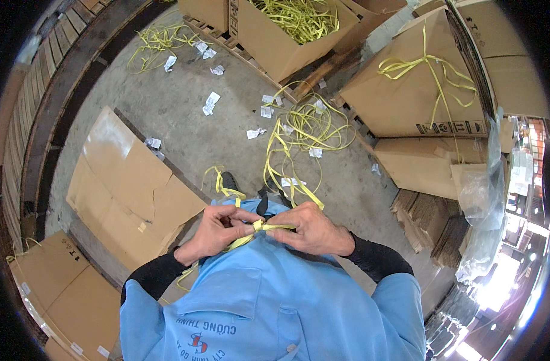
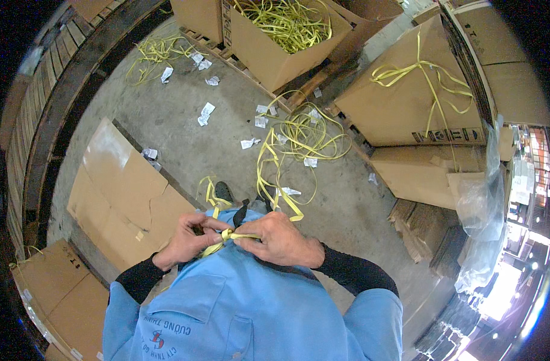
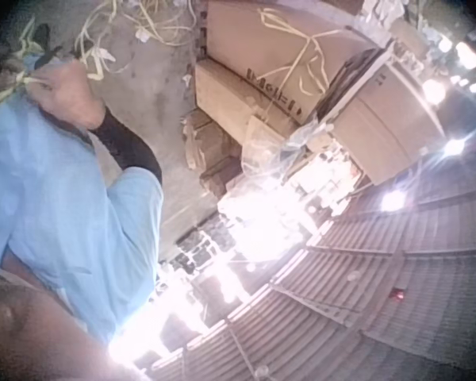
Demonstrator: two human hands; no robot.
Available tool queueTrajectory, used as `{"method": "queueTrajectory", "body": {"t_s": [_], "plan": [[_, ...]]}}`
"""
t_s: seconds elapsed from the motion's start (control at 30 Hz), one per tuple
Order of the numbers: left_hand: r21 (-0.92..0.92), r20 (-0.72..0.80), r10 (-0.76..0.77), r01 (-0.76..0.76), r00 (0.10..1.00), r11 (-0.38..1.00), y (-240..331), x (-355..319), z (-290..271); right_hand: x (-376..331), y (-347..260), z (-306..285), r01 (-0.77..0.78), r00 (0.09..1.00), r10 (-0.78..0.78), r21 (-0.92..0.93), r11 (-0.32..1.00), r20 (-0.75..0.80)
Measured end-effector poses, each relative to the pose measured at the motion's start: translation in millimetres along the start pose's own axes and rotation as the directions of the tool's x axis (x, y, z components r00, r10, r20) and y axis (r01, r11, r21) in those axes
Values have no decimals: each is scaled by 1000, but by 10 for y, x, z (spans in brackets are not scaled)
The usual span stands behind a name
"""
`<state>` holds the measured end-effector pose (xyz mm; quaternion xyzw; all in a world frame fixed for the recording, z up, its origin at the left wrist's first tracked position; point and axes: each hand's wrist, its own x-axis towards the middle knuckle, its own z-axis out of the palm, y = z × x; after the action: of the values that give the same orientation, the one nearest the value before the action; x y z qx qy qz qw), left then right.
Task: The person repeatedly picks up yellow plastic straps from the floor and from cardboard boxes, ties them into knots by hand, and places the knotted straps into a cardboard box. The person also picks up small white tags from the floor and attaches them to the straps before knotting.
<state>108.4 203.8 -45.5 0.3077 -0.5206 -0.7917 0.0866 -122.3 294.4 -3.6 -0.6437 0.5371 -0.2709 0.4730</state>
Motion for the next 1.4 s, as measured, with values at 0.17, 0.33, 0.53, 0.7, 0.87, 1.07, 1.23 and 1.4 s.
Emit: {"method": "queueTrajectory", "body": {"t_s": [0.17,0.33,0.53,0.7,0.87,1.07,1.23,1.4], "plan": [[464,173,511,-527,842,712,100,-55,-79,43,19,142,165,983,-163,14,986,-87],[356,163,383,-417,909,836,56,-9,-72,11,-42,166,233,971,-238,-269,934,17],[144,53,74,-81,996,986,-57,-14,-11,80,-139,118,230,972,-183,-460,858,145],[28,34,-32,31,999,999,-93,10,39,39,-87,-55,159,960,-48,-398,903,274],[-156,54,-97,105,994,982,-149,64,44,-56,25,21,110,978,-38,-353,929,205],[-82,46,-179,182,983,980,-223,43,44,-49,82,197,145,986,-102,-360,922,135],[-187,-32,-128,120,991,975,-241,5,95,-1,78,233,142,988,-107,-367,919,114],[-246,-91,-102,77,991,966,-247,-40,126,0,74,168,136,982,-89,-302,944,165]]}}
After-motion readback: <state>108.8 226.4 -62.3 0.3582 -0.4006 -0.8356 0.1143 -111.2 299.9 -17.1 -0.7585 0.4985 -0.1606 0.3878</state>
